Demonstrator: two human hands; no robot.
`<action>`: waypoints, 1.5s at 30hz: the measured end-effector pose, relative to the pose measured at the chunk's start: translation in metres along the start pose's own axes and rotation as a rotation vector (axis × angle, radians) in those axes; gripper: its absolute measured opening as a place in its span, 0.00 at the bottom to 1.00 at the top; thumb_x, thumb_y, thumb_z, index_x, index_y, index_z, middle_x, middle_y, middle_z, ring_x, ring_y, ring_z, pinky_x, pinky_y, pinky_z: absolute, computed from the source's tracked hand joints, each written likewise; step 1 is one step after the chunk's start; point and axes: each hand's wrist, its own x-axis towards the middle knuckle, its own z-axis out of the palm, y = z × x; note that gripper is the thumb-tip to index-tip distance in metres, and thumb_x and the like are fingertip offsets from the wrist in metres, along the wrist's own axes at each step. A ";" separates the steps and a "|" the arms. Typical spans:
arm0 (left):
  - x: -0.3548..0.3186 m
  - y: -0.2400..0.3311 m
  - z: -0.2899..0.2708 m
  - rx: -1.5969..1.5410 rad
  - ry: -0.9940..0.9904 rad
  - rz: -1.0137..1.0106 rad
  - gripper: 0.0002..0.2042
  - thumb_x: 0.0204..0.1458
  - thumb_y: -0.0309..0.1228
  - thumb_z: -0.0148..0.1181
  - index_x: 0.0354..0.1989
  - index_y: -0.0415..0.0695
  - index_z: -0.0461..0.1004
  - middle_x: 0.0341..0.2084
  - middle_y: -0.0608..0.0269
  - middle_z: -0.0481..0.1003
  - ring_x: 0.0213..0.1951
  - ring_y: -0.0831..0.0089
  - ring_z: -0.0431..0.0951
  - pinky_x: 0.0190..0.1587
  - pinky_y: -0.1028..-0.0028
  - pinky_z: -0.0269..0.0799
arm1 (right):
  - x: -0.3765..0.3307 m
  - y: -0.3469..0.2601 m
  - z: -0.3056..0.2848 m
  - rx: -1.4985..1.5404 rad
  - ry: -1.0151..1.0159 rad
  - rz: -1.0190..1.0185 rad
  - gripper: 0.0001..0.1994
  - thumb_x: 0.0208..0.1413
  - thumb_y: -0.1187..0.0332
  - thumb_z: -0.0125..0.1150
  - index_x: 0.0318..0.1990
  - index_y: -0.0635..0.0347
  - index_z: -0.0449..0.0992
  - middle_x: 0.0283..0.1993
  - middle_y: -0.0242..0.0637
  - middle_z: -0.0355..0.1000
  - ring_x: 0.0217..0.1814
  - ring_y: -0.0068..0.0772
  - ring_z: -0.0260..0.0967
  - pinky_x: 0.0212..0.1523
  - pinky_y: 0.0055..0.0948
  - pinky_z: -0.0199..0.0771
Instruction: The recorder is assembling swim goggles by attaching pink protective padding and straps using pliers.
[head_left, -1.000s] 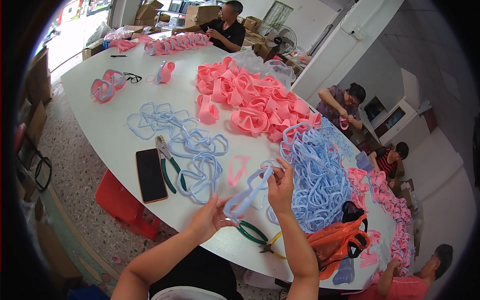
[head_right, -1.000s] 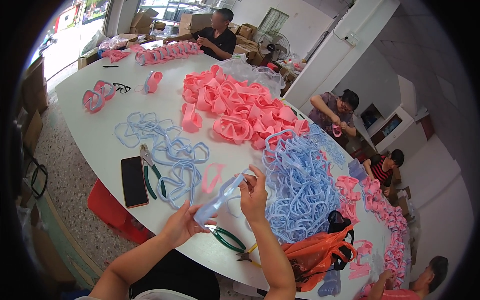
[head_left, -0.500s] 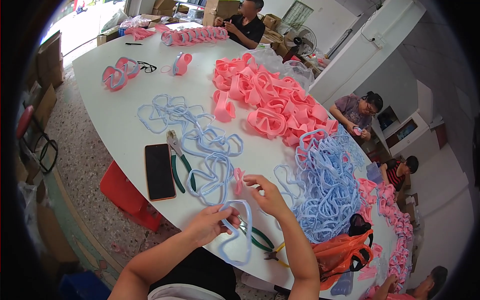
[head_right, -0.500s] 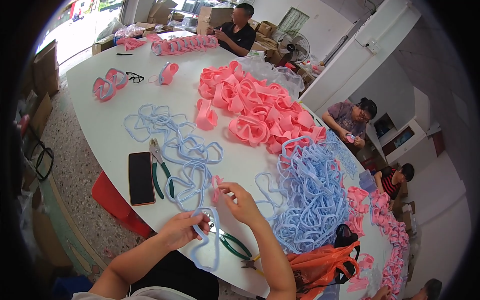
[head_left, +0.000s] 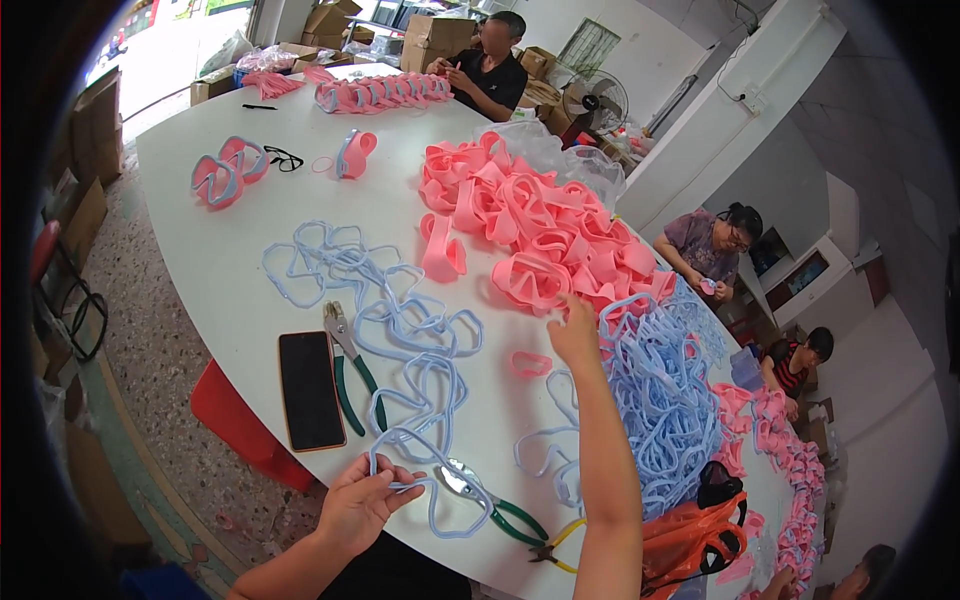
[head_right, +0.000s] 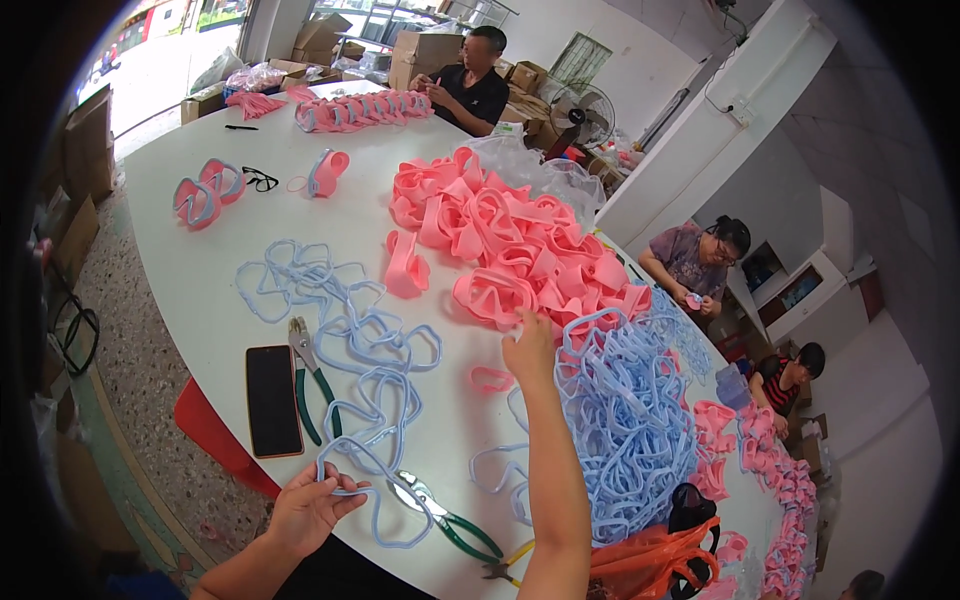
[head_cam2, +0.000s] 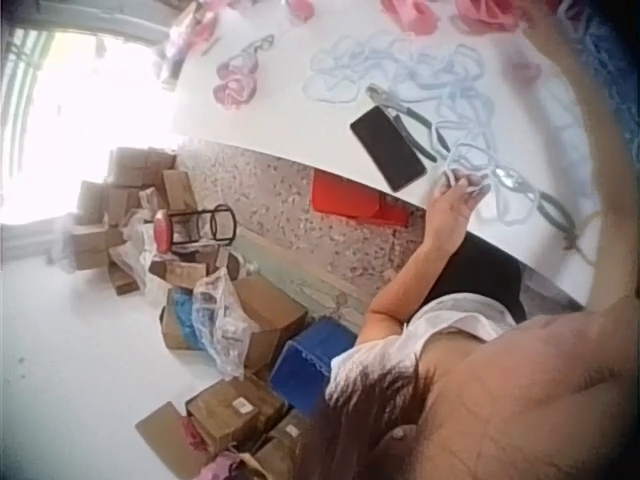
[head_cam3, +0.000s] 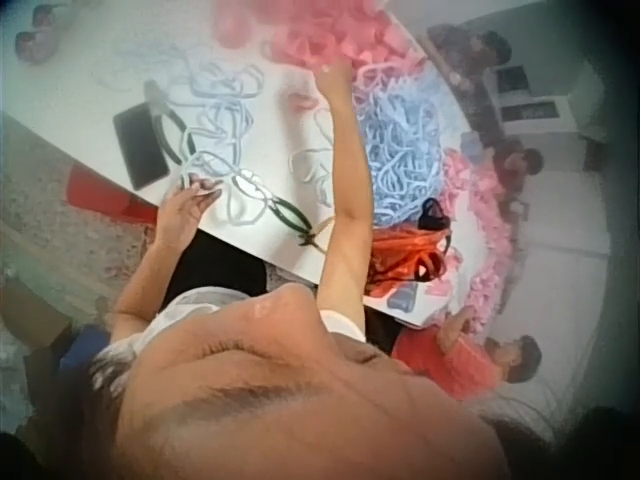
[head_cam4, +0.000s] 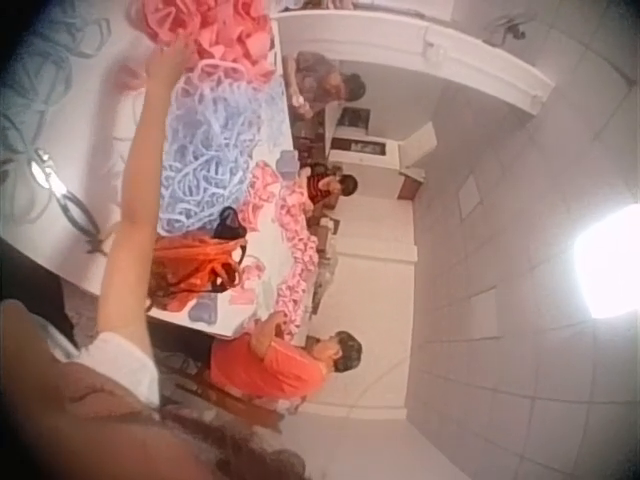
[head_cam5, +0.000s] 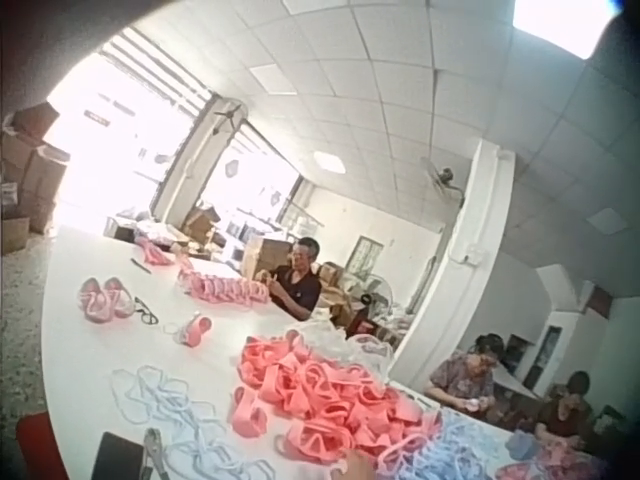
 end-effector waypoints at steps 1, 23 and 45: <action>0.002 -0.002 -0.001 -0.021 0.002 0.000 0.02 0.60 0.23 0.48 0.39 0.40 0.66 0.36 0.53 0.74 0.54 0.52 0.72 0.58 0.58 0.70 | 0.012 0.003 0.001 -0.005 0.004 -0.002 0.24 0.43 0.72 0.61 0.52 0.57 0.71 0.58 0.47 0.65 0.57 0.52 0.63 0.57 0.42 0.67; -0.015 -0.016 -0.016 -0.269 -0.173 -0.189 0.14 0.59 0.31 0.40 0.48 0.36 0.64 0.25 0.44 0.74 0.57 0.42 0.68 0.65 0.42 0.52 | 0.056 0.021 0.015 -0.120 0.411 -0.193 0.10 0.52 0.67 0.57 0.42 0.58 0.70 0.38 0.45 0.70 0.41 0.49 0.70 0.43 0.45 0.69; -0.027 -0.032 0.017 -0.182 -0.446 -0.138 0.10 0.49 0.31 0.46 0.38 0.42 0.65 0.38 0.55 0.67 0.41 0.62 0.71 0.34 0.64 0.73 | -0.199 -0.067 -0.131 0.979 -0.134 0.391 0.24 0.49 0.67 0.71 0.48 0.59 0.63 0.34 0.33 0.69 0.32 0.19 0.65 0.30 0.18 0.66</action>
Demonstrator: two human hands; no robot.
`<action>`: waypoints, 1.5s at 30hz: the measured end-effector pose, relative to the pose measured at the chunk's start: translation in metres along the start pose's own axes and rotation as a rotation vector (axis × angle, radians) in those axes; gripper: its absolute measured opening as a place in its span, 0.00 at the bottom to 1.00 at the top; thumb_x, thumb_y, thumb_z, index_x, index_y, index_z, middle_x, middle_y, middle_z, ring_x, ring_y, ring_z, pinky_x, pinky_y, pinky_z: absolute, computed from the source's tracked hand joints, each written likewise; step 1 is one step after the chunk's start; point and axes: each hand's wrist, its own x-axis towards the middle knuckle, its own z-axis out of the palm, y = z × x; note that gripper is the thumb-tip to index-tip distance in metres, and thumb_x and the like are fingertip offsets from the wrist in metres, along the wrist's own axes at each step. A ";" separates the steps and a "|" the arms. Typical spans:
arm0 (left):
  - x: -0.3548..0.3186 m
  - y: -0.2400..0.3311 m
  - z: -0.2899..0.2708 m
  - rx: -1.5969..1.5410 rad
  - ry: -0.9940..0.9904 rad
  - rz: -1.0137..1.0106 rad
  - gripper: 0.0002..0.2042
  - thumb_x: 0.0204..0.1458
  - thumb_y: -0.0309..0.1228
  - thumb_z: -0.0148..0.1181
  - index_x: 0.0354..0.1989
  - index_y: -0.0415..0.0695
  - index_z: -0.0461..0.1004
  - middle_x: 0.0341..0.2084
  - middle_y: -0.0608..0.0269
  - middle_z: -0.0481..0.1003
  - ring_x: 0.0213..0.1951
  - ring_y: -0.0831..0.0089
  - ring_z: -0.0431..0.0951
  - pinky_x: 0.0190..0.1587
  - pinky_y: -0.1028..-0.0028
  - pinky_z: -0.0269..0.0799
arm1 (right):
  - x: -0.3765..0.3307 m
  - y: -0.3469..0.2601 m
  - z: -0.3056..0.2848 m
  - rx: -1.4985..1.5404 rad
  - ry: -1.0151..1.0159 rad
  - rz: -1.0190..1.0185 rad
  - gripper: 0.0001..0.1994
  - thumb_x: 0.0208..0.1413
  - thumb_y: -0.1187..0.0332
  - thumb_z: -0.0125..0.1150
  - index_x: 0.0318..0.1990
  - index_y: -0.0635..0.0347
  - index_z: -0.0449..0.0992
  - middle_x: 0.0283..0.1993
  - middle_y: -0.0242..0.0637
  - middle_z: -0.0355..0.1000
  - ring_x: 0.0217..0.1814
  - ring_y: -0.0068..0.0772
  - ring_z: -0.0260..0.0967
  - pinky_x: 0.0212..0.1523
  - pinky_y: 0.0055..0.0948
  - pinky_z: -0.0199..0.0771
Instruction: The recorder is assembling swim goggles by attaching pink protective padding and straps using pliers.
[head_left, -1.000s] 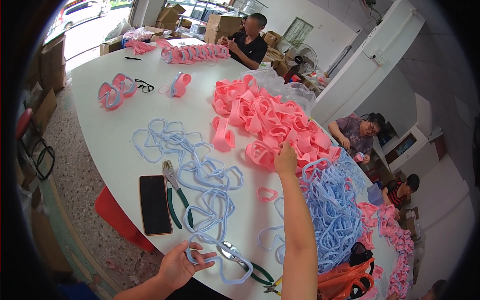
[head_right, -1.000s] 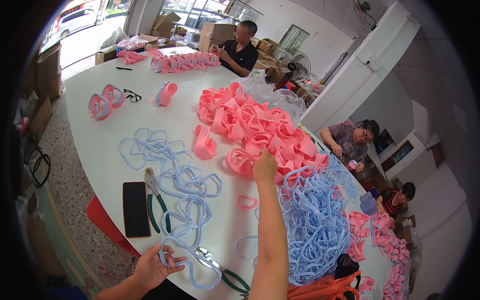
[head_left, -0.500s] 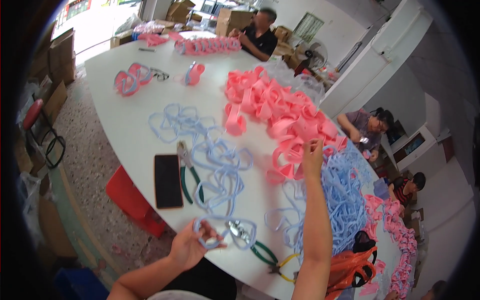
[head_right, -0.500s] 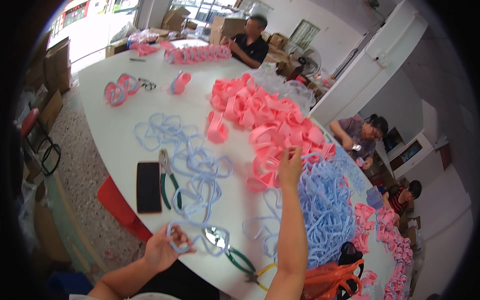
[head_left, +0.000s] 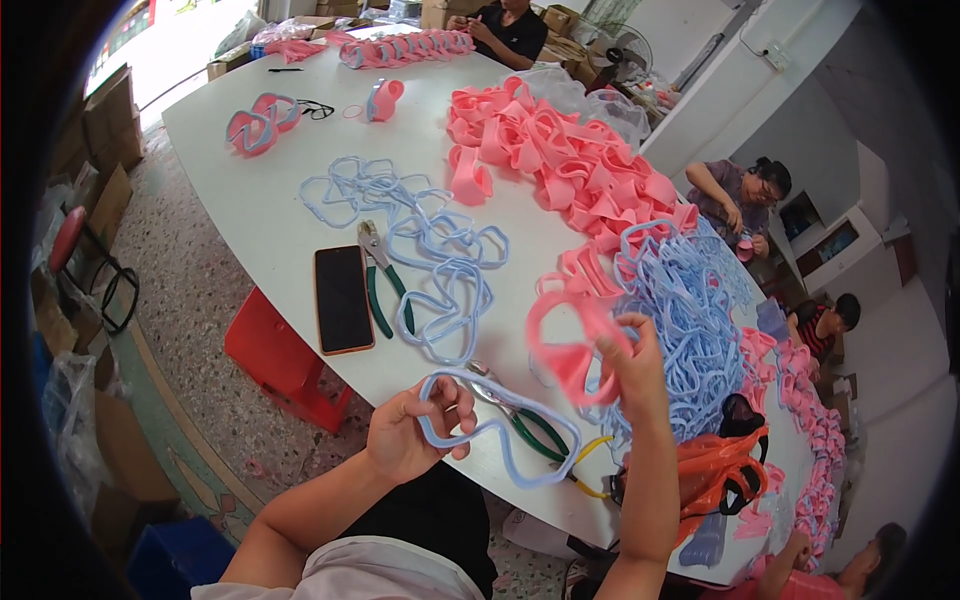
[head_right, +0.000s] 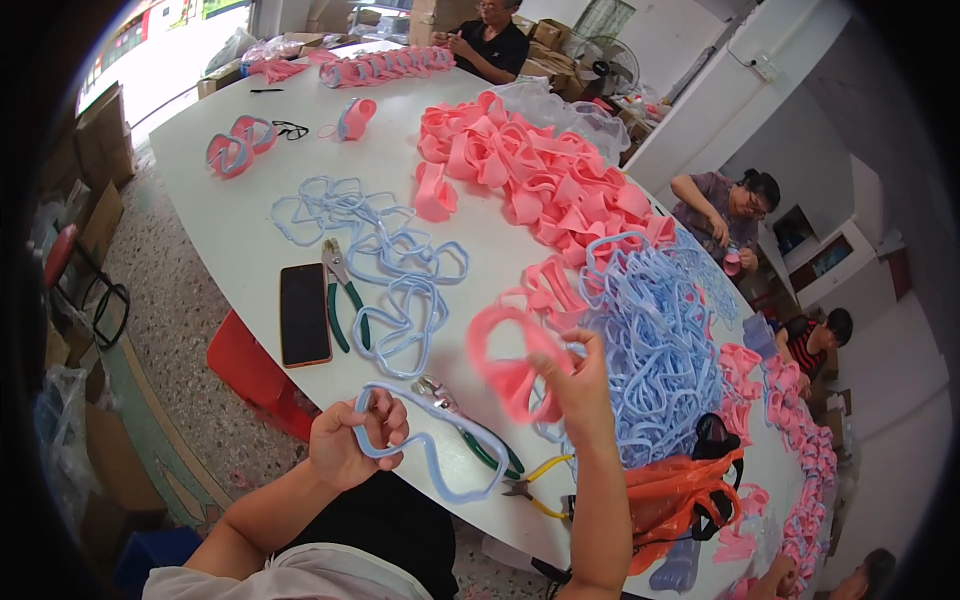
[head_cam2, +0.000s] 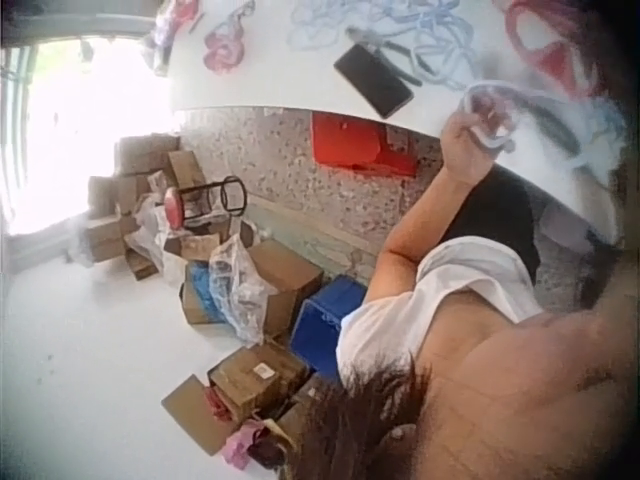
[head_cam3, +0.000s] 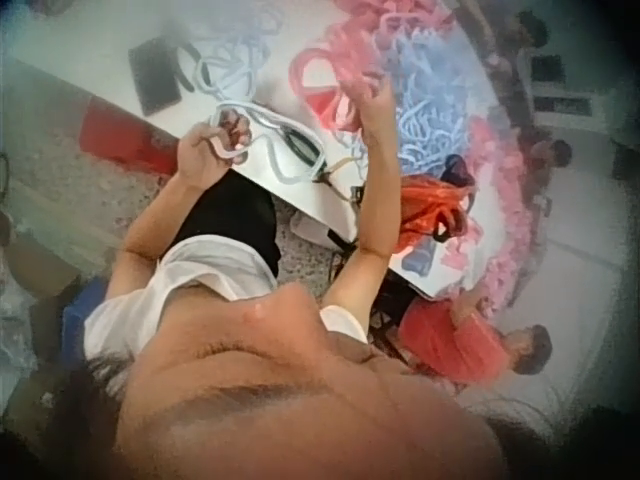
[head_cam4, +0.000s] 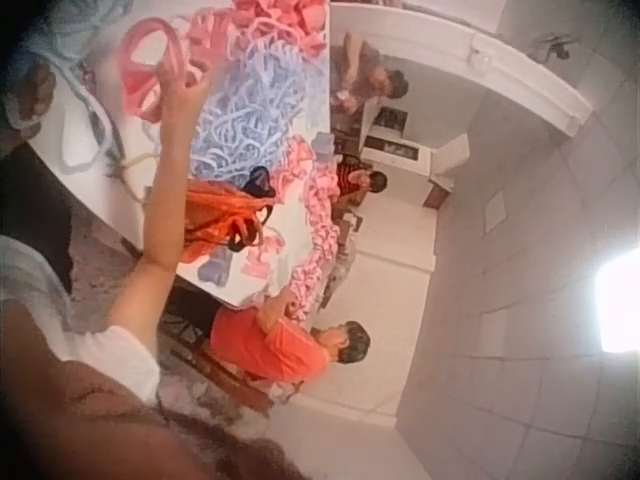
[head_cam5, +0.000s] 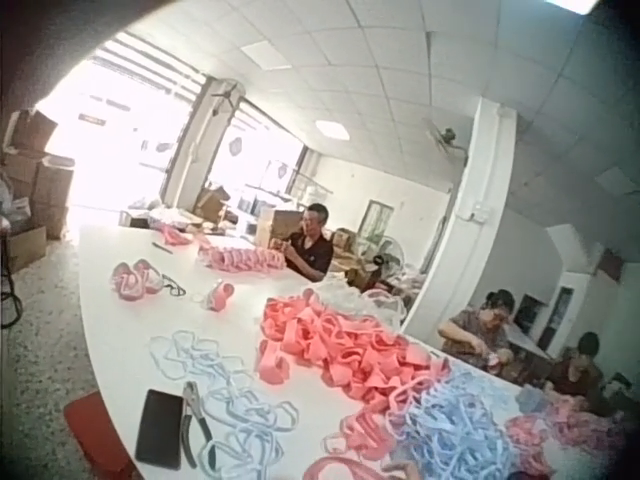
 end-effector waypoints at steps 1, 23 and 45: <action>0.000 -0.004 -0.002 -0.080 -0.081 -0.045 0.10 0.49 0.30 0.47 0.39 0.42 0.64 0.38 0.54 0.67 0.41 0.61 0.72 0.34 0.62 0.73 | -0.014 0.002 0.000 -0.039 -0.063 0.007 0.24 0.48 0.65 0.72 0.47 0.59 0.64 0.34 0.32 0.69 0.32 0.18 0.65 0.32 0.18 0.66; -0.008 -0.016 -0.021 0.334 0.146 0.090 0.17 0.65 0.46 0.41 0.37 0.44 0.65 0.39 0.55 0.69 0.47 0.64 0.71 0.44 0.57 0.76 | -0.068 0.045 0.045 0.412 -0.599 0.226 0.39 0.50 0.77 0.62 0.68 0.74 0.47 0.62 0.49 0.59 0.63 0.44 0.63 0.60 0.36 0.66; 0.015 -0.012 -0.025 0.283 0.197 -0.251 0.19 0.55 0.38 0.61 0.50 0.41 0.67 0.45 0.61 0.72 0.50 0.72 0.74 0.55 0.67 0.71 | -0.073 0.059 0.034 -0.136 -0.246 -0.133 0.18 0.49 0.83 0.63 0.49 0.67 0.74 0.42 0.37 0.74 0.38 0.26 0.74 0.40 0.22 0.75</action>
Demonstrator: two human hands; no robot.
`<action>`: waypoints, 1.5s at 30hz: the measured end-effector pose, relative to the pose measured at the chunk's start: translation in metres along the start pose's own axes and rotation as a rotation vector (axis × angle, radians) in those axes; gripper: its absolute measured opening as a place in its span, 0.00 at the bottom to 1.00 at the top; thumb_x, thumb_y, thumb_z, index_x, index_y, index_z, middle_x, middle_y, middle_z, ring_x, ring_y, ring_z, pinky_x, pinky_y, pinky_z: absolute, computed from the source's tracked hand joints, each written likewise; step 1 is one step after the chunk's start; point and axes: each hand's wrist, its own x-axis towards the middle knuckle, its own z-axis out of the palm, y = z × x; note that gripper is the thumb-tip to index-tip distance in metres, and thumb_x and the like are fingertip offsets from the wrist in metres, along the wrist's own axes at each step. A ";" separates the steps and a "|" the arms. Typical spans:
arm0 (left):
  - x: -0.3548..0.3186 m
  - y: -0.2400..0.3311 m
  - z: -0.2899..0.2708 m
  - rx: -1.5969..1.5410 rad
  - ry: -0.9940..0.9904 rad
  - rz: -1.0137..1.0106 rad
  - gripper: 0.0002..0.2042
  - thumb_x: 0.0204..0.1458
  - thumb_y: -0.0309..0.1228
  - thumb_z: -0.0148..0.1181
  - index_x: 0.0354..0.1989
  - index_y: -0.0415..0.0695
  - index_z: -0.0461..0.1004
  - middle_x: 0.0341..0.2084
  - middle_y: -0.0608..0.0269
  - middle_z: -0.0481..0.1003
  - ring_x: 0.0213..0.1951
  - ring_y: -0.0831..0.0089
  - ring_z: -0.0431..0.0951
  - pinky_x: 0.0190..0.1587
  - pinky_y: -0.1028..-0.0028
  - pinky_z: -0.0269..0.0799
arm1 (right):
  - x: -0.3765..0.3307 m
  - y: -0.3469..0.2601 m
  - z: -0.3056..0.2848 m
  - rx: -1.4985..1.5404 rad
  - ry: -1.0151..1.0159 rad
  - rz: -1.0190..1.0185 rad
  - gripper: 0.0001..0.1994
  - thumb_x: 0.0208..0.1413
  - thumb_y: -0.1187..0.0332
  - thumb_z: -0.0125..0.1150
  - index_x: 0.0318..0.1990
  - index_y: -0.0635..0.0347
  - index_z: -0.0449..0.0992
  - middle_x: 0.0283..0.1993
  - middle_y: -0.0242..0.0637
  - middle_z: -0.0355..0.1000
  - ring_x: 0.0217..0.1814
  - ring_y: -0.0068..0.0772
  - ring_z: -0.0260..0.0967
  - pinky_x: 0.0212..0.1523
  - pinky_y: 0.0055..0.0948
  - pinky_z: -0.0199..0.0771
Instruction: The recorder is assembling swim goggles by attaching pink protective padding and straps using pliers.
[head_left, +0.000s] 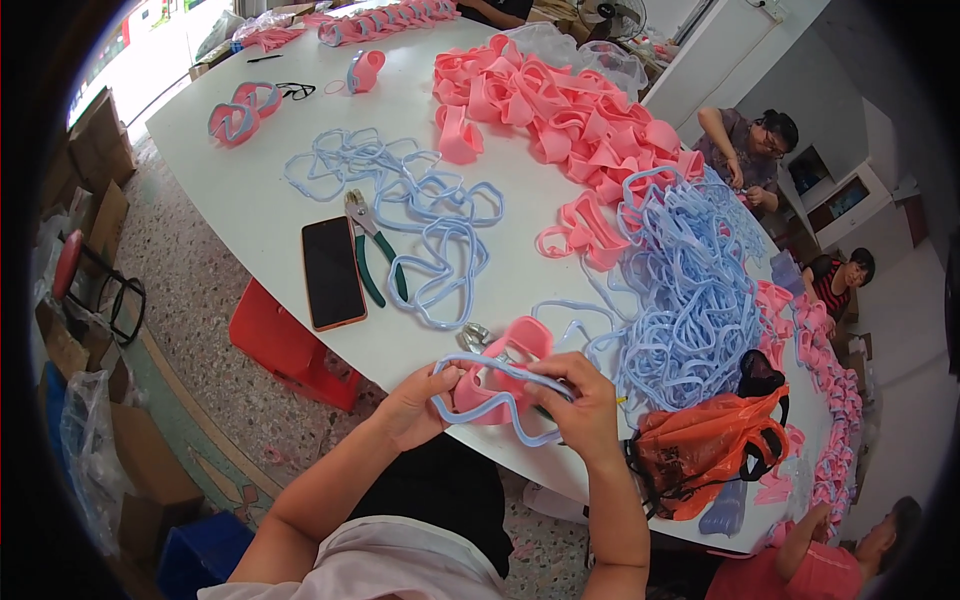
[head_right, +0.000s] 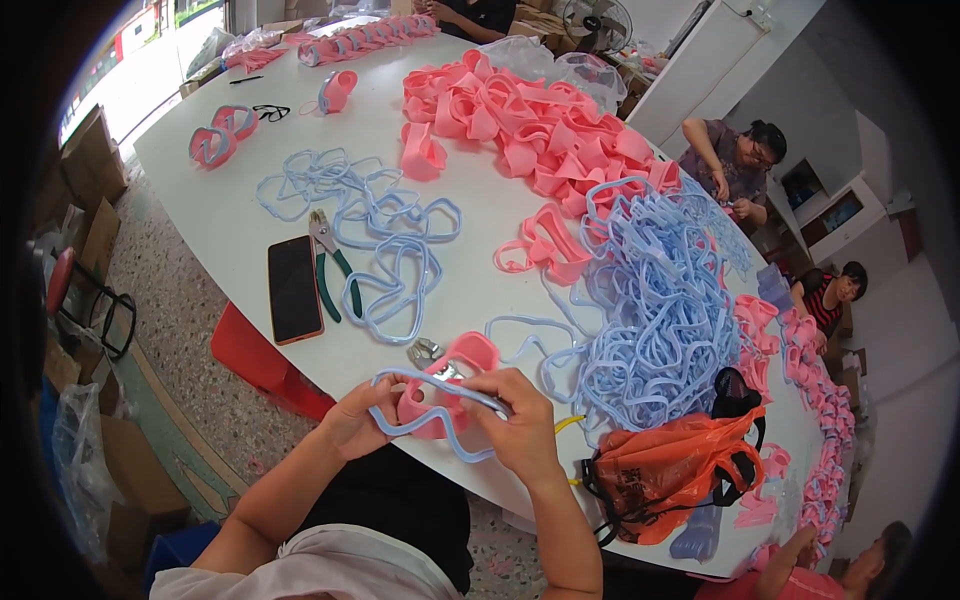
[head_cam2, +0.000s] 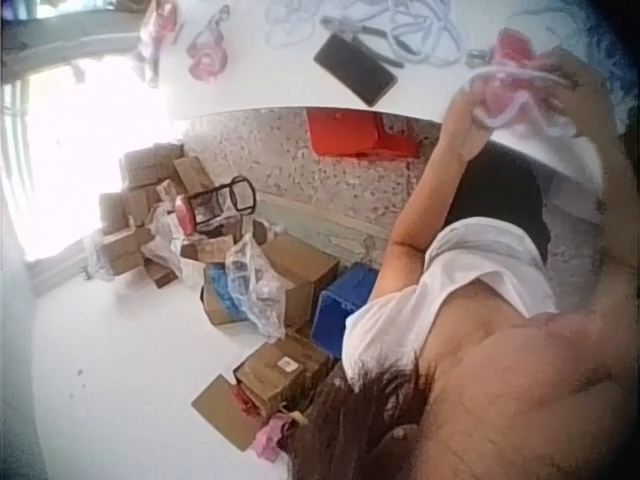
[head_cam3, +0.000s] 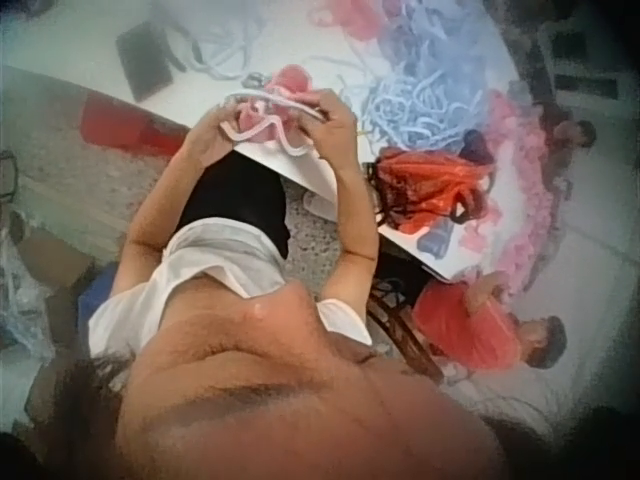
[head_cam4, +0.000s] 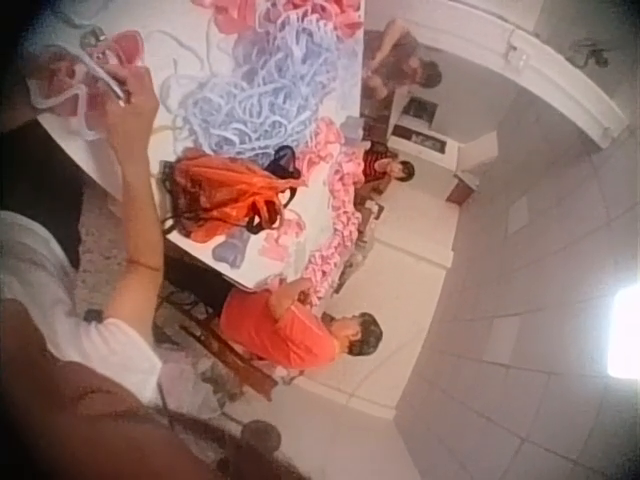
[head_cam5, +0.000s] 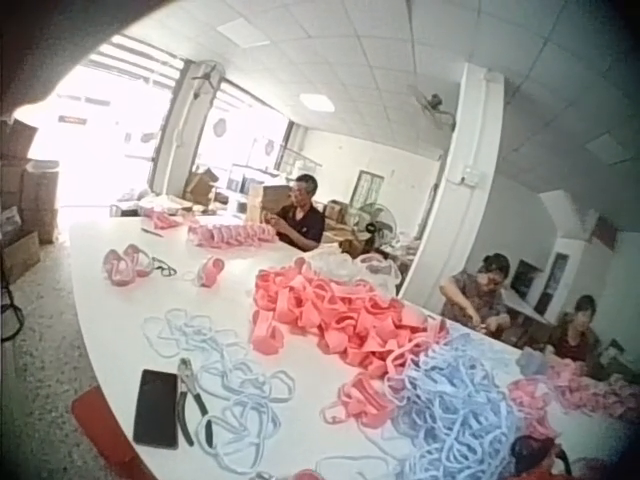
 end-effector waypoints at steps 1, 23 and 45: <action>0.001 -0.003 0.002 -0.065 0.024 0.054 0.19 0.54 0.38 0.62 0.50 0.41 0.68 0.43 0.61 0.74 0.47 0.72 0.76 0.54 0.68 0.73 | -0.002 0.000 -0.002 -0.166 0.031 -0.137 0.14 0.48 0.82 0.64 0.45 0.65 0.78 0.40 0.34 0.73 0.35 0.23 0.72 0.38 0.21 0.73; 0.017 -0.005 -0.025 -0.204 0.018 0.061 0.23 0.56 0.38 0.58 0.56 0.37 0.65 0.52 0.52 0.71 0.53 0.61 0.74 0.57 0.59 0.71 | 0.037 0.028 -0.015 -0.655 -0.125 -0.270 0.23 0.45 0.75 0.63 0.53 0.60 0.72 0.41 0.45 0.68 0.42 0.44 0.70 0.42 0.34 0.72; 0.031 -0.017 -0.019 -0.283 0.219 0.393 0.06 0.56 0.29 0.59 0.35 0.46 0.66 0.17 0.72 0.67 0.19 0.81 0.68 0.24 0.80 0.69 | 0.045 -0.002 -0.017 -0.335 -0.521 0.363 0.09 0.44 0.69 0.66 0.29 0.64 0.73 0.22 0.29 0.65 0.28 0.17 0.61 0.30 0.23 0.65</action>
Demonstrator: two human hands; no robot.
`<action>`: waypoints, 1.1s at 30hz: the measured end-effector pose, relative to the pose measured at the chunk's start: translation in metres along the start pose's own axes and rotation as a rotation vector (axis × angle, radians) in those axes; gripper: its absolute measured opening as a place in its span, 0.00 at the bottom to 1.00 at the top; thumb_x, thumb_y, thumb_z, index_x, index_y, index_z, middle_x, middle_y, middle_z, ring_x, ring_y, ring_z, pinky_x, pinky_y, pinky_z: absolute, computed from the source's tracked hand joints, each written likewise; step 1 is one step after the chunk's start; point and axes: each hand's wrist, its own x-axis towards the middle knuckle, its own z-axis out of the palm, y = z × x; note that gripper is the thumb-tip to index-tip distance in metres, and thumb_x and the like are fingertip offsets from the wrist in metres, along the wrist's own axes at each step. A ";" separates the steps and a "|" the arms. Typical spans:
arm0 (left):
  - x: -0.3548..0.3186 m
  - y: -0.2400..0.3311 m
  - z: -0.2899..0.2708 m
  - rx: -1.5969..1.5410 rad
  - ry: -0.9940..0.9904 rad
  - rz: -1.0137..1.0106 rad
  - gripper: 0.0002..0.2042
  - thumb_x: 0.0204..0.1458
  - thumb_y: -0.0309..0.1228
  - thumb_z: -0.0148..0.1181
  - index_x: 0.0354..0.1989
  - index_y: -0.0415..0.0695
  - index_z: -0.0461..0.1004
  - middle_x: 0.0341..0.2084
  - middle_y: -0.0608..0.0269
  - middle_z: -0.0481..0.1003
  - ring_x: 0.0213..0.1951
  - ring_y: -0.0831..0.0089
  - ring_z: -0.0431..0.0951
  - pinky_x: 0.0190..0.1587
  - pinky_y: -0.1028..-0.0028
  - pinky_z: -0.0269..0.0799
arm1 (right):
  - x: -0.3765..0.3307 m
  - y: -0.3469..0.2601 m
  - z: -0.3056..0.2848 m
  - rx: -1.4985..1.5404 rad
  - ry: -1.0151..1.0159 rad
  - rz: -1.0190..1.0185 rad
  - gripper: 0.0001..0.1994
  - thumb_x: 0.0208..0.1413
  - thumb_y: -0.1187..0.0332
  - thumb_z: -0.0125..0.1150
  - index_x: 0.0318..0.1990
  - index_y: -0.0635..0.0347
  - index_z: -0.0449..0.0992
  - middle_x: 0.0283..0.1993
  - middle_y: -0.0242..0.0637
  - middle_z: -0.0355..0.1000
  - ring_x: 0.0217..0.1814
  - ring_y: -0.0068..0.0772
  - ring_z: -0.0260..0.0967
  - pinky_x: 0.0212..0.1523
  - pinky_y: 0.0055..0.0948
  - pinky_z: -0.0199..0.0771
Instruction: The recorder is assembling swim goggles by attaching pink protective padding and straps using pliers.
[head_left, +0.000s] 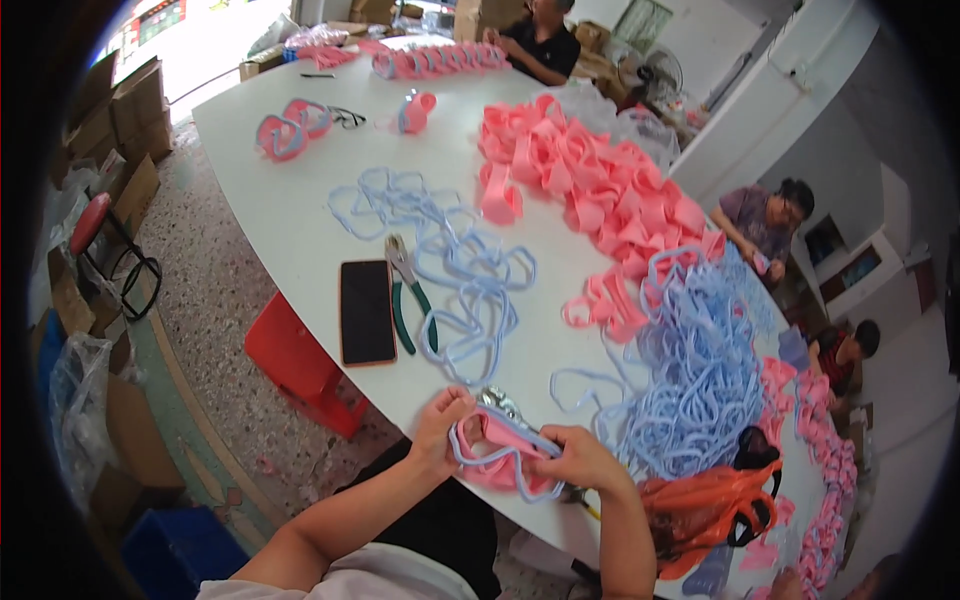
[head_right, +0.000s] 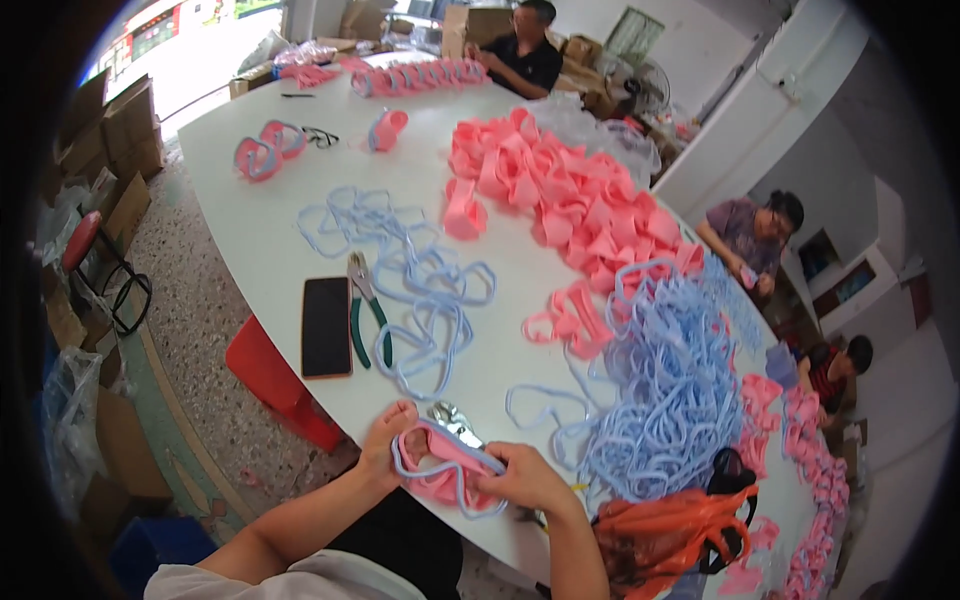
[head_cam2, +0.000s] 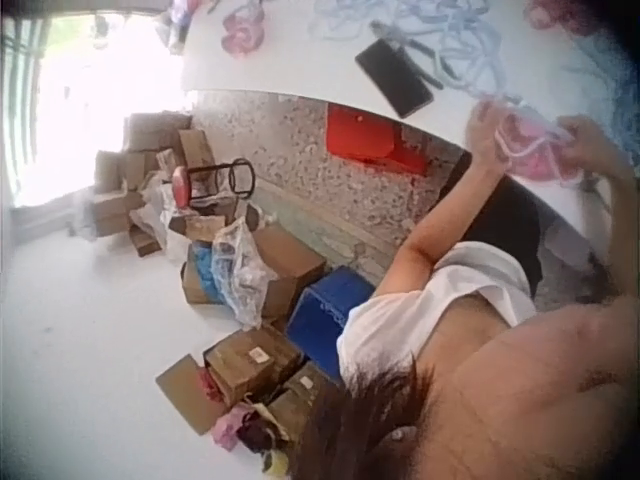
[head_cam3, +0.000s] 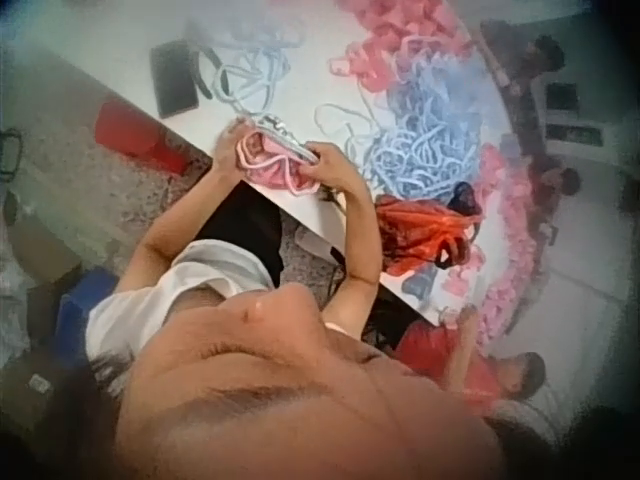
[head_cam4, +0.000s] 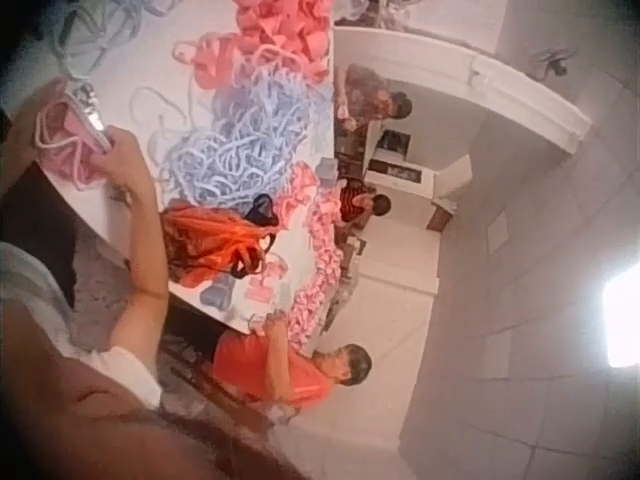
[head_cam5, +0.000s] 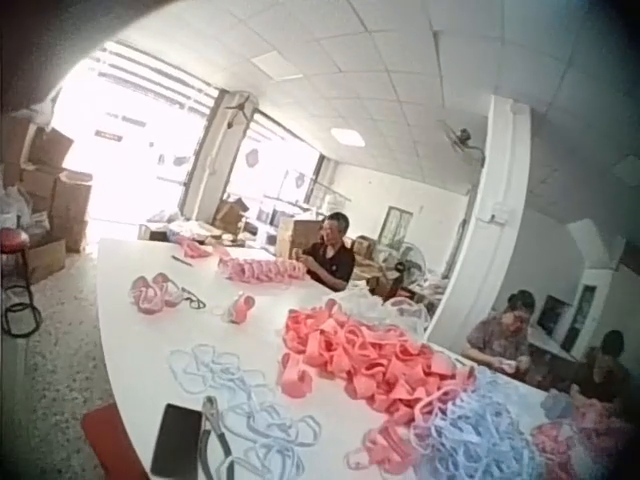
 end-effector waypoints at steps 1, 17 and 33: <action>0.002 -0.001 0.001 0.037 -0.006 0.046 0.06 0.56 0.29 0.59 0.35 0.46 0.66 0.17 0.72 0.66 0.19 0.82 0.68 0.24 0.80 0.69 | -0.001 0.000 0.000 -0.010 0.009 0.037 0.08 0.44 0.70 0.65 0.29 0.64 0.73 0.22 0.30 0.66 0.27 0.19 0.63 0.30 0.24 0.66; -0.013 0.026 0.028 0.595 -0.022 -0.142 0.14 0.55 0.30 0.61 0.48 0.40 0.69 0.31 0.66 0.70 0.36 0.77 0.71 0.38 0.77 0.69 | -0.026 0.012 0.009 0.203 0.593 -0.197 0.15 0.49 0.76 0.57 0.47 0.62 0.77 0.35 0.33 0.68 0.34 0.22 0.65 0.32 0.20 0.67; -0.013 0.017 0.034 1.521 -0.140 0.703 0.08 0.56 0.22 0.55 0.44 0.38 0.74 0.31 0.58 0.70 0.28 0.69 0.71 0.30 0.75 0.67 | -0.030 0.023 0.030 -0.460 0.915 -0.368 0.17 0.49 0.79 0.54 0.50 0.66 0.73 0.42 0.43 0.70 0.38 0.39 0.72 0.39 0.29 0.75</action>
